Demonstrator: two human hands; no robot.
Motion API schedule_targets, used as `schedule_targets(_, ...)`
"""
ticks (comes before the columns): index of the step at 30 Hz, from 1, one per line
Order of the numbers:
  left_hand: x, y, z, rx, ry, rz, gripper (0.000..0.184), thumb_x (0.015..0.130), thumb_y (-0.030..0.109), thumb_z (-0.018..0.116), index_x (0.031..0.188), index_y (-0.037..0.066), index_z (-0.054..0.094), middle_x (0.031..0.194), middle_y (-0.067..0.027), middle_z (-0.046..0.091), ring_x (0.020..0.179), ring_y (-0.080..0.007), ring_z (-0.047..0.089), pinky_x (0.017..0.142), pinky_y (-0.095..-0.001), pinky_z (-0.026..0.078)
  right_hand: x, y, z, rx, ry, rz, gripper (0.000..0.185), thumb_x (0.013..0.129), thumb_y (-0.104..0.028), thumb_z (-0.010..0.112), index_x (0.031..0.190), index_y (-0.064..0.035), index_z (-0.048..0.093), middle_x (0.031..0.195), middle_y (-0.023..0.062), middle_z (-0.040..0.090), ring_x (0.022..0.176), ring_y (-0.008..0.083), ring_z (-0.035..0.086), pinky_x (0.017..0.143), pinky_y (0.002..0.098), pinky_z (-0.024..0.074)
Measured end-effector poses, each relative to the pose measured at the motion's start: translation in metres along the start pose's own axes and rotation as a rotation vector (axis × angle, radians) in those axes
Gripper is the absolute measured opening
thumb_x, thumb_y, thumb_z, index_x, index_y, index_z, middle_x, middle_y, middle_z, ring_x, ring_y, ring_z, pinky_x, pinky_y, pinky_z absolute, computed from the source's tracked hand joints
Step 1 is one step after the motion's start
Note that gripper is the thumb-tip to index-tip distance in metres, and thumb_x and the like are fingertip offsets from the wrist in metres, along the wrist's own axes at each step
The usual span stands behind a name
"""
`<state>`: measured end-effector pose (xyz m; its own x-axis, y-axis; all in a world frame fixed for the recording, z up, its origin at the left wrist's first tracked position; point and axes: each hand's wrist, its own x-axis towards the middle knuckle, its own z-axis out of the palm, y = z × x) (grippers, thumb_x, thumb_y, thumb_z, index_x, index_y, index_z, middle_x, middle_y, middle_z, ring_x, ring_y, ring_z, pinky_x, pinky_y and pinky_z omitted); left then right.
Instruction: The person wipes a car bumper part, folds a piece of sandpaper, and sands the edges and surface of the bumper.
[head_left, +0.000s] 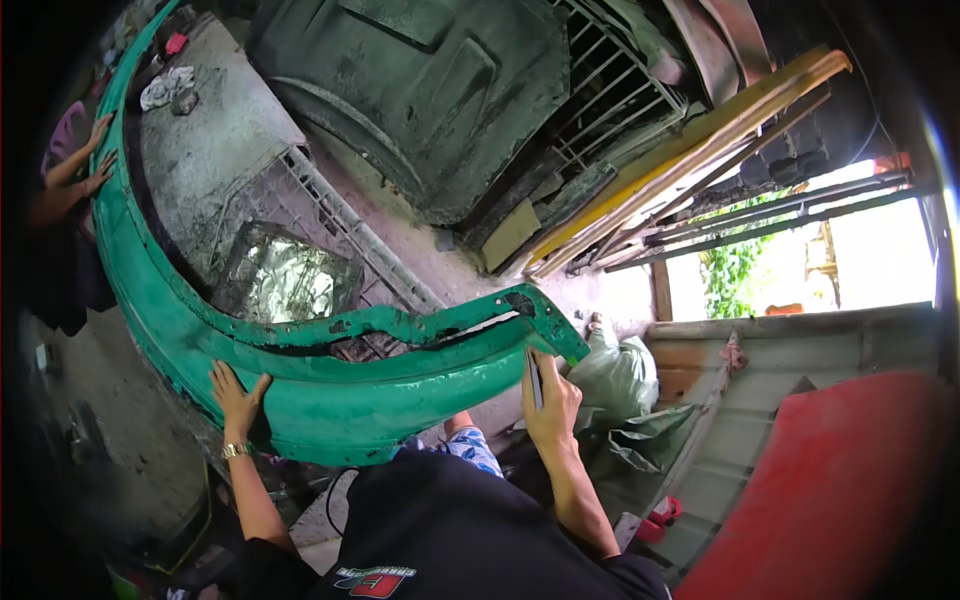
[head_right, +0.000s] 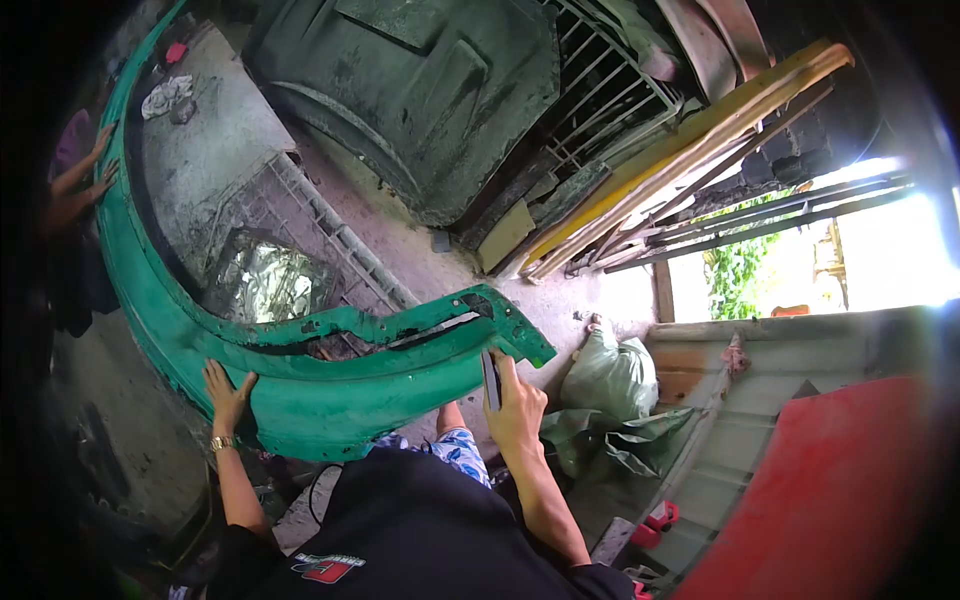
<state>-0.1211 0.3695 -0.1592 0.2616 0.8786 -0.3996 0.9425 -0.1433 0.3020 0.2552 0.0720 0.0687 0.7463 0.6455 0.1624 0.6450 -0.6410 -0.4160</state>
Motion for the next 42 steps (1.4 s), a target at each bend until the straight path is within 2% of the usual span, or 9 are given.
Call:
schedule_targets(2, 0.006, 0.0, 0.0, 0.039, -0.024, -0.031, 0.121, 0.072, 0.073, 0.059, 0.149, 0.0, 0.0, 0.157, -0.0156, -0.002, 0.145, -0.0314, -0.003, 0.113, -0.0559, 0.002, -0.002, 0.003, 0.002, -0.009, -0.014, 0.016, 0.02, 0.086, -0.007, 0.059, 0.107, -0.0072, 0.059, 0.073, 0.0201, 0.062, 0.067, 0.0372, 0.064, 0.057, 0.0396, 0.0481)
schedule_targets(9, 0.003, -0.004, -0.001, -0.026, -0.04, -0.008, 0.121, 0.073, 0.071, 0.06, 0.149, 0.001, -0.003, 0.157, -0.0144, -0.007, 0.145, -0.0297, -0.008, 0.112, -0.0542, -0.004, 0.003, 0.004, 0.012, 0.126, 0.063, 0.086, 0.005, 0.087, -0.004, 0.058, 0.09, 0.0002, 0.056, 0.072, 0.02, 0.06, 0.062, 0.0335, 0.063, 0.055, 0.0395, 0.0454)
schedule_targets(14, 0.005, -0.008, -0.003, -0.096, -0.058, 0.02, 0.119, 0.074, 0.068, 0.061, 0.149, 0.003, -0.005, 0.157, -0.0132, -0.01, 0.145, -0.0273, -0.012, 0.112, -0.0526, -0.009, 0.0, 0.005, 0.01, 0.161, 0.107, 0.029, 0.005, 0.086, -0.002, 0.058, 0.091, 0.0006, 0.056, 0.072, 0.0195, 0.06, 0.058, 0.0317, 0.059, 0.056, 0.0378, 0.0448)
schedule_targets(16, 0.003, -0.009, -0.002, -0.103, -0.059, 0.023, 0.118, 0.074, 0.067, 0.062, 0.149, 0.004, -0.005, 0.157, -0.0132, -0.01, 0.145, -0.0271, -0.012, 0.112, -0.0525, -0.009, 0.009, 0.006, 0.009, 0.106, 0.029, 0.134, 0.006, 0.087, -0.003, 0.057, 0.092, 0.0001, 0.057, 0.072, 0.02, 0.06, 0.059, 0.0333, 0.061, 0.055, 0.0394, 0.0444)
schedule_targets(23, 0.005, -0.009, 0.0, -0.104, -0.03, 0.022, 0.117, 0.075, 0.06, 0.066, 0.149, 0.003, -0.004, 0.157, -0.0133, -0.009, 0.145, -0.0267, -0.011, 0.112, -0.0517, -0.01, 0.004, 0.006, 0.008, 0.076, 0.062, 0.056, 0.007, 0.088, -0.007, 0.056, 0.093, -0.0013, 0.058, 0.071, 0.0212, 0.06, 0.063, 0.0346, 0.064, 0.054, 0.0411, 0.0445)
schedule_targets(35, 0.007, -0.008, 0.0, -0.066, -0.047, 0.008, 0.118, 0.075, 0.064, 0.064, 0.149, 0.003, -0.003, 0.157, -0.0138, -0.009, 0.145, -0.0281, -0.011, 0.111, -0.0524, -0.01, 0.001, 0.006, 0.013, 0.1, 0.107, 0.01, 0.011, 0.088, -0.01, 0.056, 0.095, -0.002, 0.058, 0.072, 0.0213, 0.06, 0.066, 0.0381, 0.062, 0.055, 0.0439, 0.0438)
schedule_targets(39, 0.007, -0.003, -0.005, -0.089, -0.065, 0.004, 0.118, 0.075, 0.065, 0.063, 0.149, 0.003, -0.004, 0.157, -0.0131, -0.01, 0.145, -0.0275, -0.012, 0.111, -0.0522, -0.011, 0.012, 0.0, -0.005, -0.066, 0.021, 0.02, 0.014, 0.088, -0.01, 0.057, 0.1, -0.0029, 0.06, 0.071, 0.0189, 0.062, 0.062, 0.0327, 0.063, 0.057, 0.0386, 0.0466)
schedule_targets(41, 0.005, -0.004, -0.004, -0.103, -0.069, 0.005, 0.118, 0.075, 0.065, 0.063, 0.149, 0.004, -0.005, 0.157, -0.0126, -0.01, 0.145, -0.0272, -0.012, 0.111, -0.052, -0.012, 0.006, -0.01, -0.021, 0.132, -0.017, 0.18, 0.022, 0.088, -0.015, 0.059, 0.108, -0.0071, 0.061, 0.08, 0.0208, 0.065, 0.071, 0.035, 0.067, 0.063, 0.0406, 0.0501)
schedule_targets(42, 0.005, -0.006, -0.004, -0.103, -0.07, 0.003, 0.118, 0.075, 0.065, 0.063, 0.149, 0.004, -0.005, 0.157, -0.0126, -0.01, 0.145, -0.0272, -0.012, 0.111, -0.052, -0.012, 0.007, -0.01, -0.022, 0.135, 0.015, 0.13, 0.023, 0.088, -0.016, 0.06, 0.109, -0.0088, 0.062, 0.081, 0.02, 0.066, 0.072, 0.0355, 0.067, 0.063, 0.0419, 0.0501)
